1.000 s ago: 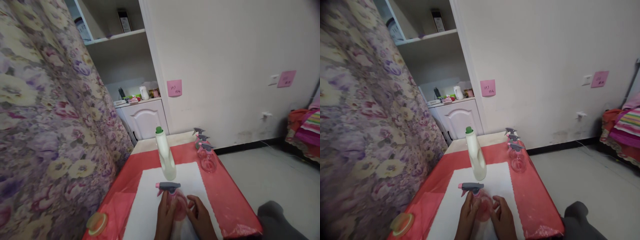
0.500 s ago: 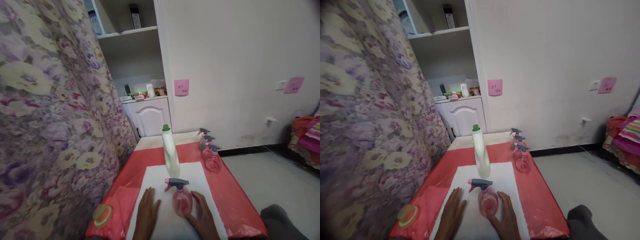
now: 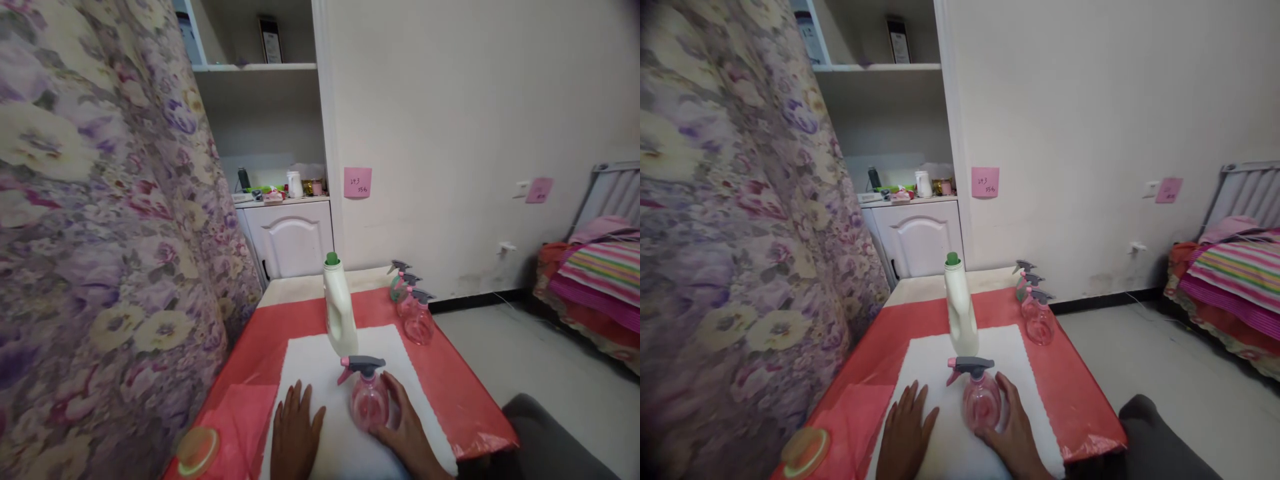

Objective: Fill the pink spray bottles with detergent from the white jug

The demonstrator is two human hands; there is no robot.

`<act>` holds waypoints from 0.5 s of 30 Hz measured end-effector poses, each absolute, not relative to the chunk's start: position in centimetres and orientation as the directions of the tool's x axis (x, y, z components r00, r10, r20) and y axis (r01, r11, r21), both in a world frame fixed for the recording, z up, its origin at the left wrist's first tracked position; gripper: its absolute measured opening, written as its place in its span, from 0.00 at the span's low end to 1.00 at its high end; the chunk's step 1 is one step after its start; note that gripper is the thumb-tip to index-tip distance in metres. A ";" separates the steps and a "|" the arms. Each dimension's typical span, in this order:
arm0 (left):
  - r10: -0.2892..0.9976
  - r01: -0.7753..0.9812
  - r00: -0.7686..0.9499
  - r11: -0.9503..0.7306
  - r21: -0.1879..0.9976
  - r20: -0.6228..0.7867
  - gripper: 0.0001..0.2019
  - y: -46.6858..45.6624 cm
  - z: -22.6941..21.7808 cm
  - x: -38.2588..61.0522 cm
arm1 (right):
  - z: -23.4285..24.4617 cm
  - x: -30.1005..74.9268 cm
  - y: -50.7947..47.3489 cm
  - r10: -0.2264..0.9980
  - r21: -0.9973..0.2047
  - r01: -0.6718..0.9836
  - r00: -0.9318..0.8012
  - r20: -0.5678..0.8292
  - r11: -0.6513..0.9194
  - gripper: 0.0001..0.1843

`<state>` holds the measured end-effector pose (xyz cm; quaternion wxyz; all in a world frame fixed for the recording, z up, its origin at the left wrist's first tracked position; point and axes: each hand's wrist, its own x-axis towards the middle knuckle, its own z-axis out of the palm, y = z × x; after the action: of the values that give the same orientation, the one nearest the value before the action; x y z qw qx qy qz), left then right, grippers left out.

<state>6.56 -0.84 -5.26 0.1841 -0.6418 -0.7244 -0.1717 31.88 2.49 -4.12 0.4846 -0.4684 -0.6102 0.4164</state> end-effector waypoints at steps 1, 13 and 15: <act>0.864 0.993 -0.111 0.111 0.030 0.492 0.24 -0.8 -5.3 6.5 | -3.8 31.4 2.5 0.975 -0.964 0.155 -0.088 0.205 0.217 0.48; 0.823 0.998 -0.057 0.050 0.028 0.565 0.22 0.2 -6.5 5.0 | -3.8 28.9 3.3 0.975 -0.974 0.038 -0.021 0.222 0.222 0.46; 0.822 0.996 -0.058 0.009 0.089 0.567 0.20 0.3 -6.3 4.7 | -3.4 29.3 3.2 0.969 -0.970 -0.018 -0.028 0.245 0.244 0.45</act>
<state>4.65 0.26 -6.33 0.1815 -0.6620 -0.6865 -0.2397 29.26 3.24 -3.37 0.5538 -0.4232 -0.5617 0.4458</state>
